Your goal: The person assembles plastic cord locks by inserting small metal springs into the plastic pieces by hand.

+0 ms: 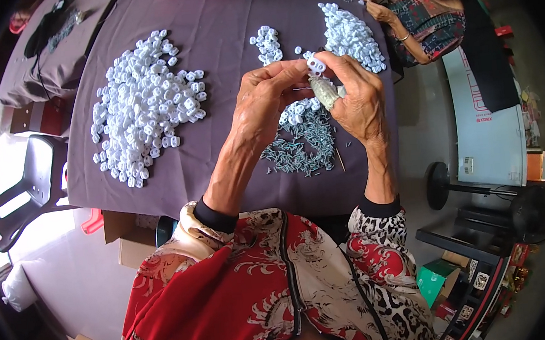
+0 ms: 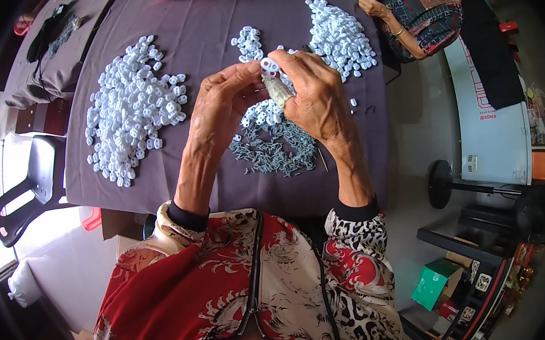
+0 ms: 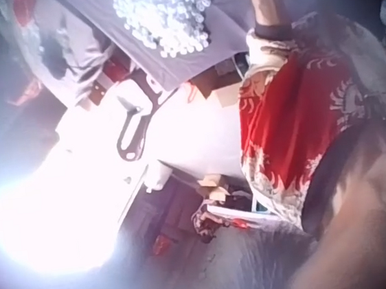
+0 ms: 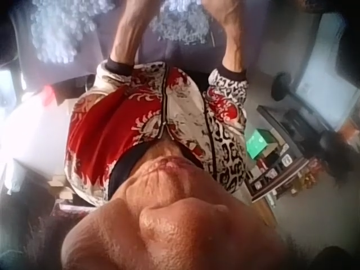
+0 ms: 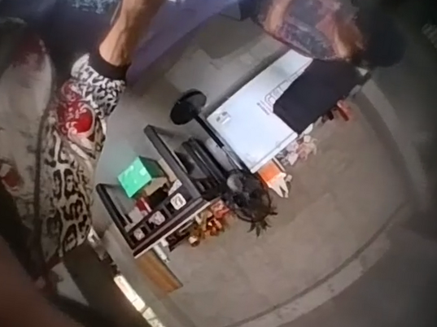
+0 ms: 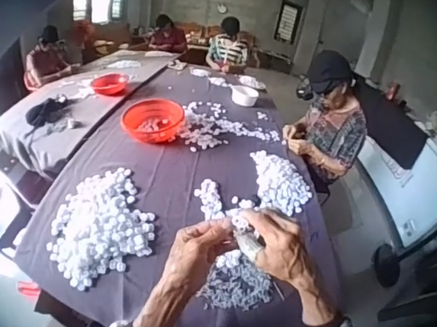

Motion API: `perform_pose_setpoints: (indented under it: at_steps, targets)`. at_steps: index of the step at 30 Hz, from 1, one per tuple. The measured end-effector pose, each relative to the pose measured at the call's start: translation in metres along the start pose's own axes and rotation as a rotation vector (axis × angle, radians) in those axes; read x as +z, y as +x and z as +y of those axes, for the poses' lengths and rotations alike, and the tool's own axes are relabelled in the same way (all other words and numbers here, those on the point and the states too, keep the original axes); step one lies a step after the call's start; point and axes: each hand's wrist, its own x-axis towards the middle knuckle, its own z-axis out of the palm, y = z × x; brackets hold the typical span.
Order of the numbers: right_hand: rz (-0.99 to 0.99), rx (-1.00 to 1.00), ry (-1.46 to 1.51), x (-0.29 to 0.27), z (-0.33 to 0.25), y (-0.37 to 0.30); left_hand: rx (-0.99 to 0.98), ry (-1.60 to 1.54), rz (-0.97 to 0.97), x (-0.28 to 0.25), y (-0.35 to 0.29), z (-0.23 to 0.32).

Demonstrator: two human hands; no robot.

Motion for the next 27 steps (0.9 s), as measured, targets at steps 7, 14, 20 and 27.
perform_pose_setpoints:
  at_steps: [7,14,20,27]
  targets:
    - [0.011,0.022,0.036,-0.003,0.003,-0.005,0.017,0.034,0.036,0.003,0.002,0.0]
    - [-0.02,0.041,0.053,-0.001,0.0,-0.006,0.072,0.1,0.049,0.005,0.005,-0.008]
    - [-0.057,0.037,-0.035,0.001,0.001,-0.004,0.045,0.072,0.054,0.006,0.005,-0.01]
    - [-0.104,-0.031,-0.053,0.0,0.005,-0.003,0.012,0.024,0.032,0.002,0.009,-0.009]
